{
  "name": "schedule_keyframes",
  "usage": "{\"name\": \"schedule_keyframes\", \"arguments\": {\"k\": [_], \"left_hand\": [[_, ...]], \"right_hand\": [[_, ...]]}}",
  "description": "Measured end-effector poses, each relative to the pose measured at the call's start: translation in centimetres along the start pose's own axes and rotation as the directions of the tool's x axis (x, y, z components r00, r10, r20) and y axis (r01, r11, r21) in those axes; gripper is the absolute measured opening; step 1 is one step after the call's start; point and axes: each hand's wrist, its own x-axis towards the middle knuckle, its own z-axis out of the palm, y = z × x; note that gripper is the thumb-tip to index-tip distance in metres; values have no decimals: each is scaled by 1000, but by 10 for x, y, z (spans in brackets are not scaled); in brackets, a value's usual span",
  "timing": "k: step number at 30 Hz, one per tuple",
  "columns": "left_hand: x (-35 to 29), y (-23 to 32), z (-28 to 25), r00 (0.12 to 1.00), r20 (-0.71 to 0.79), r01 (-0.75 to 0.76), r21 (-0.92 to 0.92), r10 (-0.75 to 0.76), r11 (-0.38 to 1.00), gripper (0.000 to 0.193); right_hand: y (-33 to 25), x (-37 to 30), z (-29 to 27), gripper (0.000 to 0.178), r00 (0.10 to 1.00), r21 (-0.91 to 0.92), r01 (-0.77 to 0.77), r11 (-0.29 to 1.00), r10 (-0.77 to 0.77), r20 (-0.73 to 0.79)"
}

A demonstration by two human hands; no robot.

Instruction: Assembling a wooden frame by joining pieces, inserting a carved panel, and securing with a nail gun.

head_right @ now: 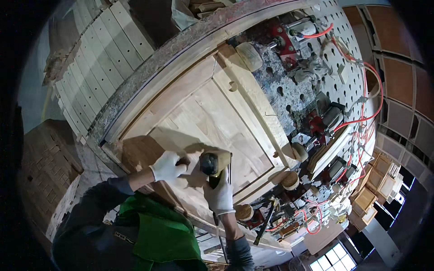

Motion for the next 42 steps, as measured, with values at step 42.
{"name": "schedule_keyframes", "arguments": {"k": [42], "left_hand": [[161,62,-36,844,-510,-157,60,166,986,37]], "right_hand": [[-147,164,-47,21,986,569,-72,819,-28,165]]}}
